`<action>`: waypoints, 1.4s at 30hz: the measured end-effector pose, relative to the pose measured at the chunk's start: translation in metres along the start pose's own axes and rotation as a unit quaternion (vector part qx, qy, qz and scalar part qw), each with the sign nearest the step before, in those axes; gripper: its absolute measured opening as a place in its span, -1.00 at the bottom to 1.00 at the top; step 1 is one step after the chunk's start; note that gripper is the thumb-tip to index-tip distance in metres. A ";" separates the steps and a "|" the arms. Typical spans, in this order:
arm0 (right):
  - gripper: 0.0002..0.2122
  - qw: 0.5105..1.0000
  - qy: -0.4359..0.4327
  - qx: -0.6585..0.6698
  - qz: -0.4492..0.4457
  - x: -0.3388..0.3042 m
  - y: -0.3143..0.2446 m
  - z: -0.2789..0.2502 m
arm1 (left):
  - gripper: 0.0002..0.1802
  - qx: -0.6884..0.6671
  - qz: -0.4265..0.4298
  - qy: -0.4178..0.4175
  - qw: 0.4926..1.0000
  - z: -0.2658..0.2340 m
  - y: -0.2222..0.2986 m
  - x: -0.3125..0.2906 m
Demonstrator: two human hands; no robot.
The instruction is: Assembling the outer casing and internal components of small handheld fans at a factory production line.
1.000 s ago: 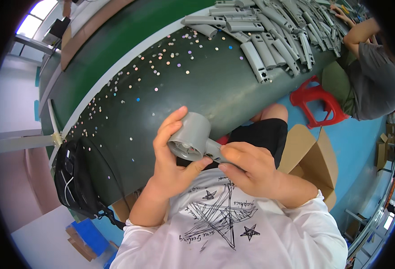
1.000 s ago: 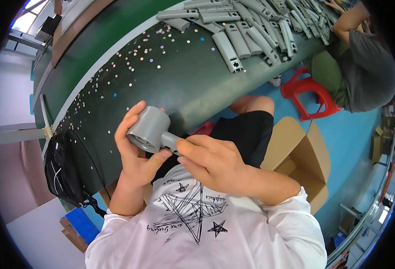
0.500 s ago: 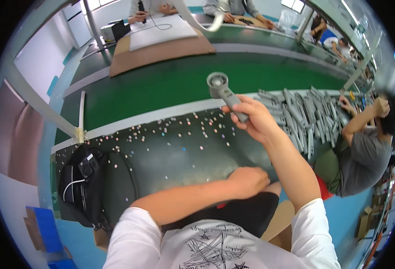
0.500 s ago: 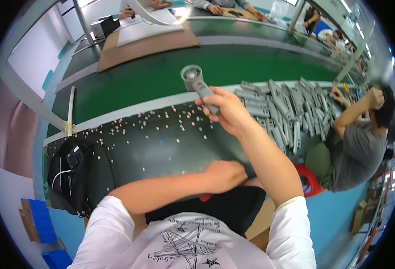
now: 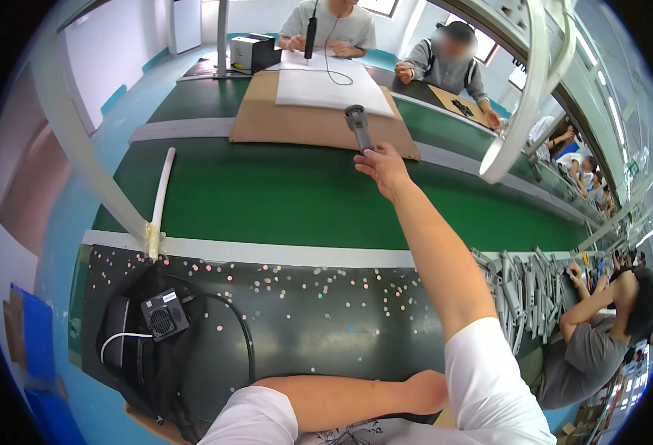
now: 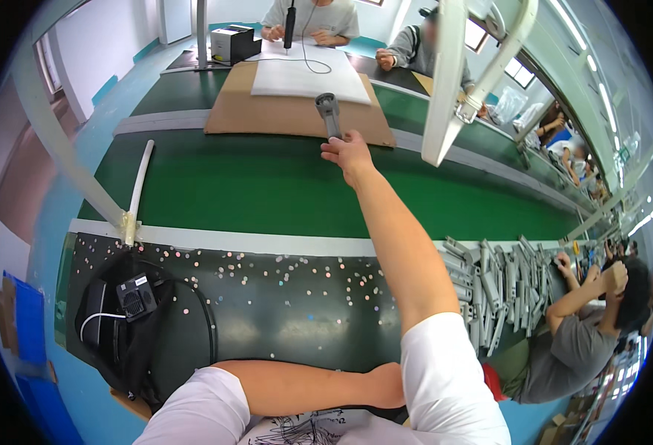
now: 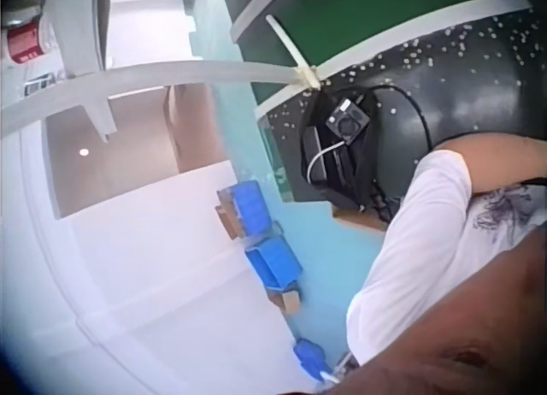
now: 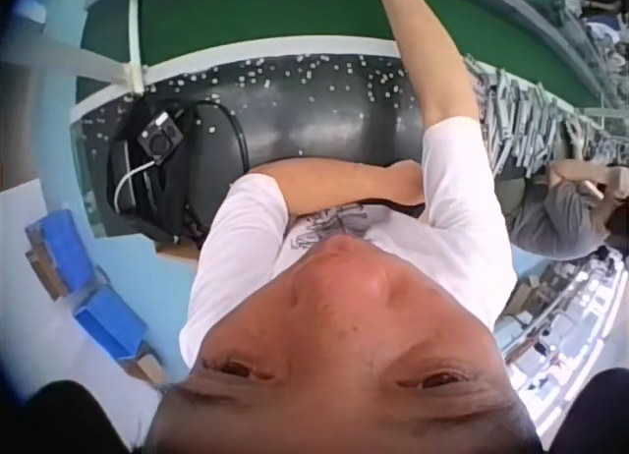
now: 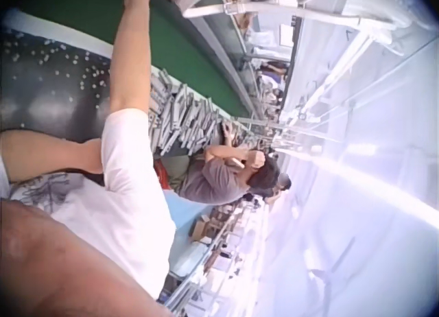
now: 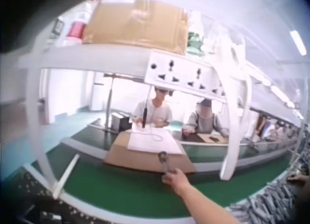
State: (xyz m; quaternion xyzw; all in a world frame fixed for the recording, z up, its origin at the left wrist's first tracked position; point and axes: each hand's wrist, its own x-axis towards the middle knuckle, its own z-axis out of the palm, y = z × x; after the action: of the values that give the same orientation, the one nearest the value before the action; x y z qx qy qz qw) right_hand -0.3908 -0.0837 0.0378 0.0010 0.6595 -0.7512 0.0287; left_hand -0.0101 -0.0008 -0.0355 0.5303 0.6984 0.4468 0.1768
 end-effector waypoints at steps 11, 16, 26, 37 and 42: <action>-0.82 0.961 -0.090 -0.211 -0.151 -0.148 0.033 -0.004 | -0.68 0.013 -0.082 -0.056 0.995 -0.039 0.024 -0.004; -0.81 0.937 -0.179 -0.249 -0.166 -0.225 0.046 -0.047 | -0.75 0.061 0.010 0.001 0.998 -0.025 0.017 -0.004; -0.80 0.899 -0.193 -0.328 -0.215 -0.231 0.038 -0.083 | -0.73 0.142 0.122 -0.046 0.981 -0.022 0.023 -0.006; -0.78 0.877 -0.193 -0.357 -0.258 -0.227 0.053 -0.080 | -0.70 0.155 0.109 -0.058 0.980 -0.024 0.026 -0.005; -0.78 0.877 -0.194 -0.357 -0.255 -0.229 0.049 -0.081 | -0.71 0.153 0.115 -0.048 0.980 -0.026 0.029 -0.004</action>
State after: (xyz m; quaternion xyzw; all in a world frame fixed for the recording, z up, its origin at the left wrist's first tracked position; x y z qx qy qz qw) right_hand -0.1633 -0.0004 -0.0124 -0.3233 0.8417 -0.4308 -0.0380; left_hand -0.0104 -0.0148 0.0014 0.6489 0.6835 0.3259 0.0746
